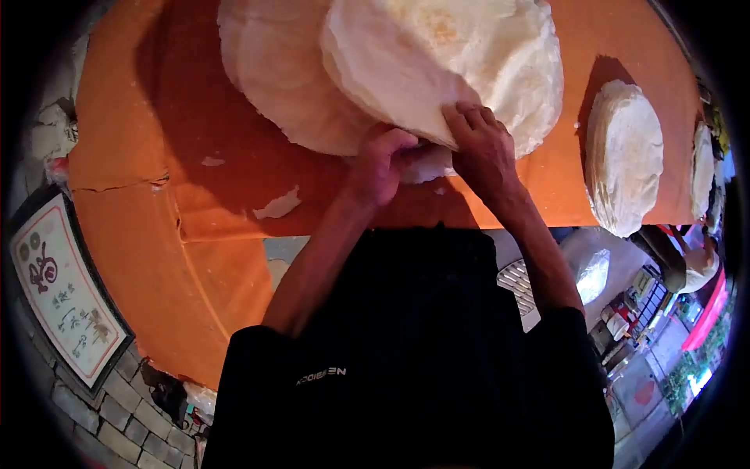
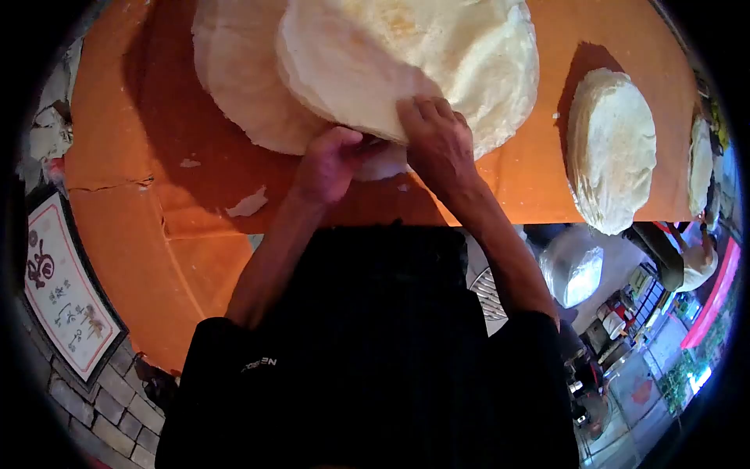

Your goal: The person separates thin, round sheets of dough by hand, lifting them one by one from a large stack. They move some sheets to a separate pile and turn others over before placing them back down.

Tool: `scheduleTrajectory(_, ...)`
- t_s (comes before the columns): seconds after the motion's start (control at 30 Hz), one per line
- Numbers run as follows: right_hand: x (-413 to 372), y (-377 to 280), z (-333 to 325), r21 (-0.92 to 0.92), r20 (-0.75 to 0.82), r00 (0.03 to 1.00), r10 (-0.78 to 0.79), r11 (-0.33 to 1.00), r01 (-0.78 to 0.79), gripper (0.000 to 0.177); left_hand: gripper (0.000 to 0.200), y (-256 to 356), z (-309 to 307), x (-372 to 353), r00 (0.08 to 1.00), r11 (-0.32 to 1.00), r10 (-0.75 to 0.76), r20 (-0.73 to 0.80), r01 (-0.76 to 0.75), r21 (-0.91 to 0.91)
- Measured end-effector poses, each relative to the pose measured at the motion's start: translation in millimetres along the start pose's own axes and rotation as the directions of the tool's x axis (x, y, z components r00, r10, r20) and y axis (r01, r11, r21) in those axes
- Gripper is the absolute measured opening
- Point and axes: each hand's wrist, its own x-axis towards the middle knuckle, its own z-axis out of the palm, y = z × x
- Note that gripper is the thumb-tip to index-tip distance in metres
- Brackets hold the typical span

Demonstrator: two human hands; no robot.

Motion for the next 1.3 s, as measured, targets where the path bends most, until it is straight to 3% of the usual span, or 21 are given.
scheduleTrajectory(0.1,18,26,-18,0.069,-0.122,0.99,-0.071,0.994,0.08,0.018,0.04,-4,-8,5,0.997,0.997,-0.079,-0.021,0.079,0.026)
scheduleTrajectory(0.17,48,38,-93,-0.339,0.06,0.992,0.111,0.937,-0.084,0.018,0.043,-5,3,6,0.99,0.987,0.01,-0.14,0.013,0.162)
scheduleTrajectory(0.2,63,14,-148,-0.389,-0.006,0.971,0.237,0.894,-0.221,0.017,0.041,-4,4,7,0.994,0.977,0.015,-0.11,0.009,0.215)
scheduleTrajectory(0.23,45,12,-162,0.512,-0.285,0.868,0.407,0.83,-0.221,0.021,0.041,-3,6,7,0.994,0.977,0.014,-0.104,0.009,0.213)
scheduleTrajectory(0.27,60,-19,-209,0.868,-0.005,0.68,0.734,0.341,-0.362,0.023,0.04,-3,8,9,0.99,0.971,0.007,-0.139,0.027,0.238)
scheduleTrajectory(0.3,46,39,-215,0.61,-0.404,0.837,0.37,0.791,-0.056,0.023,0.039,-1,9,10,0.984,0.964,0.002,-0.176,0.045,0.262)
scheduleTrajectory(0.33,45,36,-214,0.606,-0.406,0.836,0.368,0.793,-0.055,0.023,0.039,-1,9,11,0.985,0.965,0.003,-0.172,0.043,0.26)
scheduleTrajectory(0.4,41,17,-212,0.287,-0.328,0.894,0.306,0.934,-0.214,0.024,0.037,-2,7,13,0.985,0.963,-0.006,-0.174,0.052,0.263)
scheduleTrajectory(0.5,40,-17,-197,-0.261,-0.162,0.947,0.279,0.913,-0.313,0.025,0.036,1,7,11,0.984,0.956,0.006,-0.176,0.046,0.291)
scheduleTrajectory(0.57,46,-15,-143,-0.111,-0.164,0.985,-0.06,0.993,0.042,0.021,0.036,5,6,2,0.977,0.953,0.006,-0.215,0.06,0.298)
scheduleTrajectory(0.67,52,6,-96,-0.074,-0.014,0.995,-0.103,0.992,0.102,0.021,0.035,12,-1,-25,0.938,0.906,0.08,-0.338,0.073,0.417)
scheduleTrajectory(0.73,57,18,-104,-0.155,-0.041,0.999,0.036,0.987,-0.042,0.019,0.035,18,-7,-35,0.899,0.848,0.174,-0.403,0.071,0.526)
scheduleTrajectory(0.77,60,22,-129,-0.214,-0.026,1.0,0.014,0.977,-0.019,0.022,0.034,18,-12,-40,0.854,0.816,0.265,-0.448,0.049,0.576)
scheduleTrajectory(0.8,65,12,-155,-0.286,-0.06,0.984,0.17,0.941,-0.18,0.027,0.033,17,-15,-43,0.801,0.78,0.354,-0.482,0.031,0.625)
scheduleTrajectory(0.83,62,1,-175,0.002,-0.206,0.97,0.127,0.992,-0.129,0.026,0.033,15,-16,-43,0.802,0.781,0.353,-0.482,0.031,0.623)
scheduleTrajectory(0.9,49,7,-193,-0.342,-0.264,0.956,-0.129,0.939,0.032,0.021,0.029,15,-18,-40,0.842,0.803,0.293,-0.453,0.041,0.595)
scheduleTrajectory(0.97,45,-28,-162,-0.337,-0.398,0.856,-0.331,0.92,0.198,0.017,0.028,21,-11,-34,0.87,0.874,0.21,-0.446,0.037,0.484)
scheduleTrajectory(1.0,42,-29,-145,-0.201,-0.143,0.974,-0.177,0.969,0.146,0.013,0.027,21,-7,-34,0.896,0.929,0.108,-0.432,0.064,0.365)
scheduleTrajectory(1.1,20,5,-27,-0.142,0.178,0.982,-0.064,0.986,0.09,0.008,0.028,19,-5,-32,0.902,0.959,0.029,-0.43,0.097,0.268)
scheduleTrajectory(1.23,8,-7,-26,-0.096,0.141,0.99,0.01,0.995,0.003,0.008,0.029,11,-15,-34,0.927,0.979,-0.024,-0.373,0.096,0.177)
scheduleTrajectory(1.3,0,2,-22,-0.099,0.1,0.995,0.003,0.995,0.007,0.009,0.034,17,-11,-30,0.982,0.997,0.047,-0.182,-0.036,0.064)
